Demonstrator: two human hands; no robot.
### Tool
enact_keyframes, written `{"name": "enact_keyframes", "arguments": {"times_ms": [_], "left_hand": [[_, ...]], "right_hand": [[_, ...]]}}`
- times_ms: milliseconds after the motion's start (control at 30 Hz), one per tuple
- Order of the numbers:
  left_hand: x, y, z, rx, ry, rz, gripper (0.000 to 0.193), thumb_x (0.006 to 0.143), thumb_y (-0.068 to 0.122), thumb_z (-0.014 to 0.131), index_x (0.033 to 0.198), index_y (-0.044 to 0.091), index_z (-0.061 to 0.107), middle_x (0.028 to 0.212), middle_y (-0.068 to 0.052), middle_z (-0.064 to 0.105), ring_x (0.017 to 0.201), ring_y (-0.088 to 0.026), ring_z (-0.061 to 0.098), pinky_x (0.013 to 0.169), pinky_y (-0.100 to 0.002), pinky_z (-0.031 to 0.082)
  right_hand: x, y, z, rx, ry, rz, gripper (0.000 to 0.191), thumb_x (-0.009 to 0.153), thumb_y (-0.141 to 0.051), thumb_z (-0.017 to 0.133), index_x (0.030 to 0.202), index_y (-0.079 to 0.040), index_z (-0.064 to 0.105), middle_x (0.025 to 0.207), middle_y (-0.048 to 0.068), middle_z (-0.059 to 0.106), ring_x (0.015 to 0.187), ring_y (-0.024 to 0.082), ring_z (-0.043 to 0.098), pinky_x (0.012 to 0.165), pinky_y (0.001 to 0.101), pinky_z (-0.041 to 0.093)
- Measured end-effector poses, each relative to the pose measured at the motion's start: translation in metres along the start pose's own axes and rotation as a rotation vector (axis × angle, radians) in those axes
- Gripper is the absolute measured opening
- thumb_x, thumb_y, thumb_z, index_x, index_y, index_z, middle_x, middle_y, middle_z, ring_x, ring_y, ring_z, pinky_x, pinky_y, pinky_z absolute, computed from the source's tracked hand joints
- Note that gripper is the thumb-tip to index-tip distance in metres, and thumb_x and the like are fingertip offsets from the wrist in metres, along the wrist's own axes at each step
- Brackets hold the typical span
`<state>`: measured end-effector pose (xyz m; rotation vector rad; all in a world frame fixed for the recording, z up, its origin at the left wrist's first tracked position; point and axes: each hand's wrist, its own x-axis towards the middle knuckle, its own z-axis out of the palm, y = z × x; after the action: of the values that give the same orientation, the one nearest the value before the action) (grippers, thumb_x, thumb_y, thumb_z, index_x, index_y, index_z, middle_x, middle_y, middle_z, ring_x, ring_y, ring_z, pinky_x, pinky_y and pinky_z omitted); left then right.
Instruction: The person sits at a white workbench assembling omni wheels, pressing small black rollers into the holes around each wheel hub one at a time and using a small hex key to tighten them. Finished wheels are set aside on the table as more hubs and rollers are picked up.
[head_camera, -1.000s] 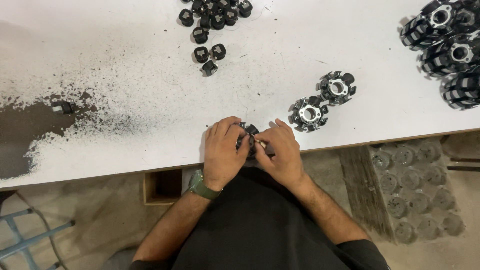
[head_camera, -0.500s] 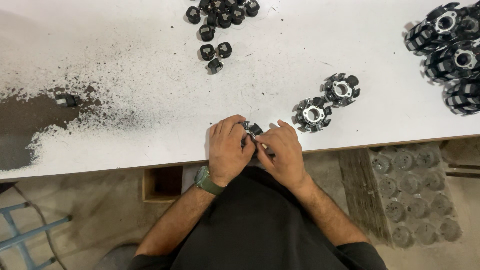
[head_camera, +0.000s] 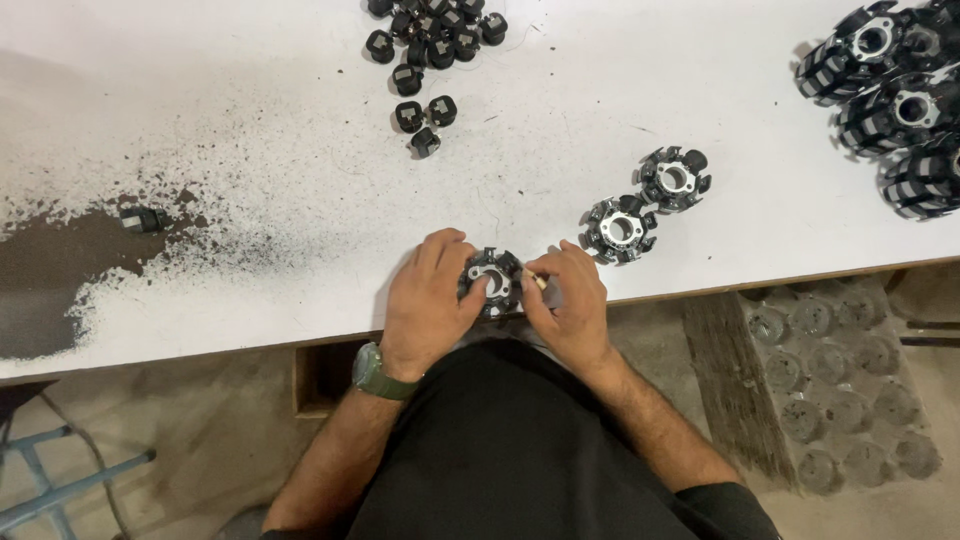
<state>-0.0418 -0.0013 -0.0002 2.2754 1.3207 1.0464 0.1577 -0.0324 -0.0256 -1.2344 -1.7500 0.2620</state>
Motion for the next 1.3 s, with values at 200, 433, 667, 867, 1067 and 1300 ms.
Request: {"name": "enact_keyframes", "arguments": {"times_ms": [200,433,667,867,1067,1300], "left_hand": [[0.007,0.000,0.010,0.050,-0.044,0.049,0.015,0.088,0.008,0.075,0.102,0.006,0.070,0.118,-0.007,0.067,0.096,-0.028,0.066,0.081,-0.043,0.052],[0.010,-0.007,0.004,0.012,-0.002,0.119,0.011,0.088,0.008,0.073,0.097,0.005,0.067,0.122,-0.008,0.066,0.105,-0.027,0.066,0.086,-0.042,0.053],[0.013,-0.003,-0.003,0.058,-0.181,0.180,0.016,0.082,0.011,0.074,0.096,0.006,0.068,0.121,-0.009,0.066,0.107,-0.029,0.065,0.084,-0.043,0.053],[0.013,0.002,0.008,-0.029,-0.141,-0.016,0.014,0.091,0.012,0.071,0.103,0.007,0.067,0.109,-0.006,0.069,0.092,-0.029,0.069,0.075,-0.041,0.056],[0.010,0.001,0.008,-0.082,-0.125,-0.094,0.011,0.092,0.010,0.070,0.102,0.007,0.066,0.101,-0.006,0.070,0.083,-0.028,0.070,0.070,-0.040,0.056],[0.000,-0.005,0.012,-0.086,-0.077,-0.042,0.018,0.083,0.006,0.070,0.100,0.004,0.065,0.105,-0.007,0.069,0.084,-0.029,0.068,0.070,-0.040,0.056]], "right_hand": [[-0.001,0.004,0.011,0.012,0.007,0.008,0.020,0.089,0.000,0.073,0.105,-0.006,0.062,0.090,0.008,0.067,0.084,0.027,0.067,0.110,0.0519,0.050],[0.001,0.004,0.009,0.014,0.004,0.002,0.021,0.088,0.001,0.072,0.105,-0.005,0.062,0.088,0.008,0.066,0.084,0.027,0.067,0.110,0.0519,0.050],[0.001,0.005,0.007,0.008,0.015,0.003,0.021,0.086,0.002,0.073,0.104,-0.006,0.064,0.087,0.009,0.064,0.085,0.030,0.064,0.109,0.0519,0.050],[-0.003,0.009,0.008,0.032,0.011,-0.099,0.025,0.086,0.000,0.073,0.108,-0.006,0.062,0.103,0.011,0.067,0.104,0.028,0.066,0.112,0.0562,0.044],[-0.006,0.008,0.008,0.003,-0.059,-0.133,0.030,0.082,-0.001,0.077,0.109,-0.007,0.065,0.105,0.010,0.066,0.109,0.028,0.064,0.113,0.0569,0.042],[-0.002,0.006,0.007,-0.011,-0.072,-0.161,0.032,0.079,0.000,0.078,0.107,-0.007,0.065,0.102,0.010,0.066,0.107,0.029,0.065,0.111,0.0573,0.044]]}}
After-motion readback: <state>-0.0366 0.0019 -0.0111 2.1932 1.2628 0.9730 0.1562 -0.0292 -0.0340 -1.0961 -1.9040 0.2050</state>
